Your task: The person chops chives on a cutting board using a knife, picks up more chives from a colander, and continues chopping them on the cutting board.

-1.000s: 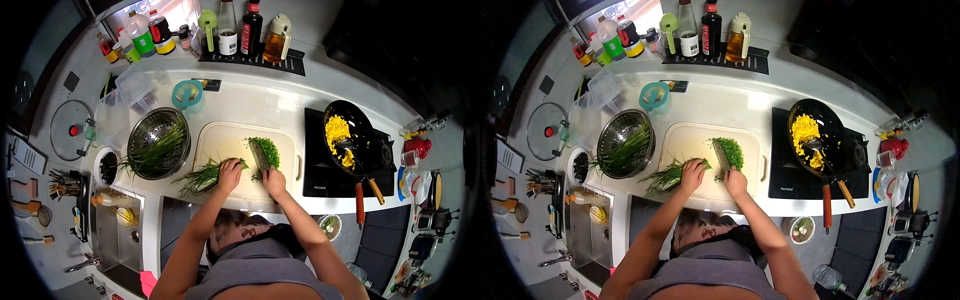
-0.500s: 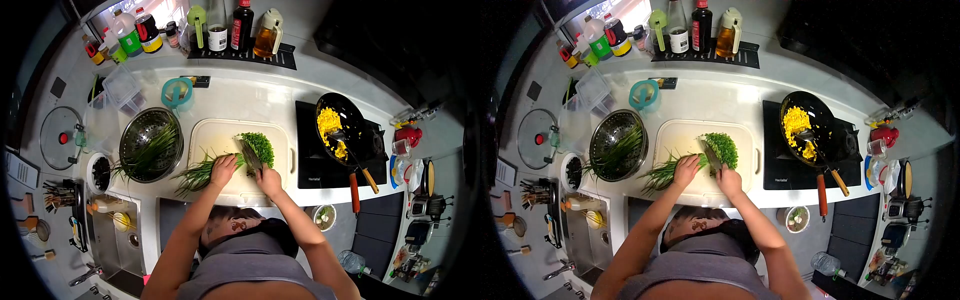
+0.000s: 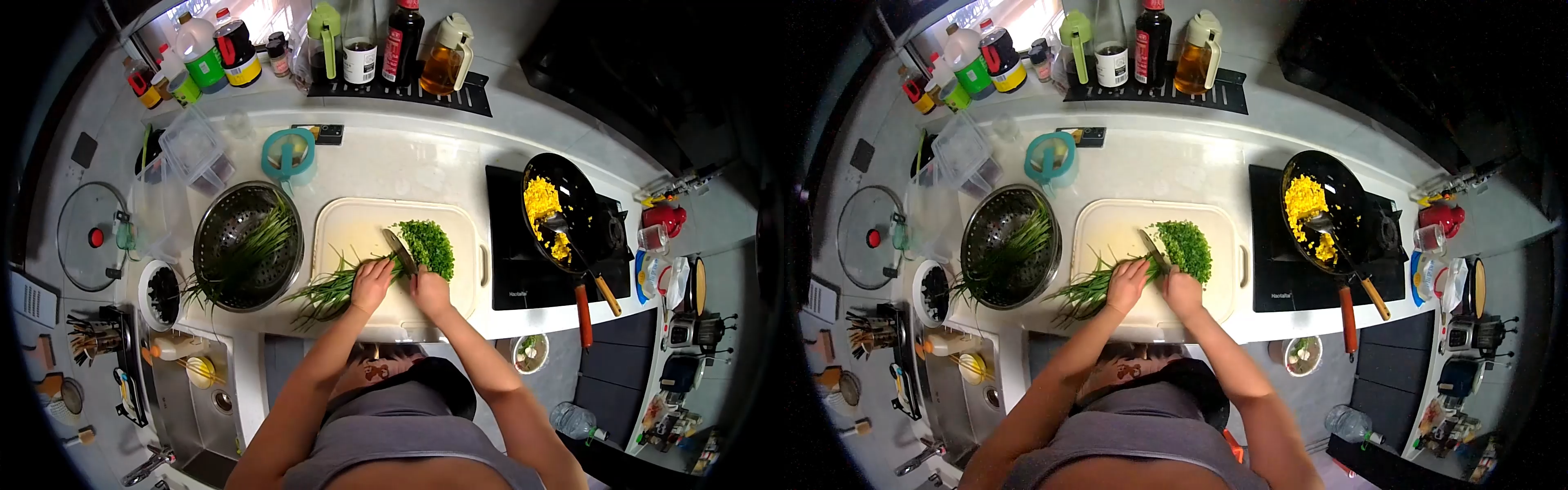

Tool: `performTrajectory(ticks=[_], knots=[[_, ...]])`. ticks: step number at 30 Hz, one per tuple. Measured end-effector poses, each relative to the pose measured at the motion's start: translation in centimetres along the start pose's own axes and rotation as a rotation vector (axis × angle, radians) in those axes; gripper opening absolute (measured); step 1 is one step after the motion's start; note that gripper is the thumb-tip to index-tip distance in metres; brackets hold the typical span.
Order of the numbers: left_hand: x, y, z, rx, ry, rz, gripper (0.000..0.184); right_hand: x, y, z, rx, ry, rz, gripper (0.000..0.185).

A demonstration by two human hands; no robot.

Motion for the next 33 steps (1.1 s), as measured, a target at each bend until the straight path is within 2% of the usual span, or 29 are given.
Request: performTrajectory(ticks=[4,9,15,21,24,30,33], knots=[[0.2,-0.4,-0.4,-0.026,-0.012,-0.028,0.039,-0.1,0.1,-0.6,0.057,0.091,0.150,0.021],[-0.7,-0.3,0.3,0.041,-0.016,0.006,0.029,-0.1,0.4,1.6,0.066,0.176,0.186,0.023],[0.0,-0.4,-0.1,0.071,0.008,0.050,0.024,-3.2,-2.6,-0.5,0.050,0.030,0.044,0.021],[0.0,-0.3,-0.1,0.062,0.011,0.068,0.023,-2.4,-2.3,-0.3,-0.026,-0.083,-0.036,0.019],[0.0,-0.2,0.0,0.053,0.011,0.070,0.022,-1.5,-1.3,-0.3,-0.089,-0.082,-0.035,0.019],[-0.6,0.0,0.3,0.041,0.016,0.071,0.023,0.2,0.5,-0.5,0.049,0.047,0.049,0.021],[-0.7,0.0,0.2,-0.003,0.005,0.019,0.024,-0.7,0.2,0.5,0.031,0.120,0.118,0.021]])
Point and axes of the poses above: each hand's wrist, its own y-axis towards the middle knuckle, its own x-axis out of the palm, z = x × y, the point moved 4 cm from there along y, towards the middle knuckle, and after that the axes turned 4 degrees about -z, right-handed, at the moved point
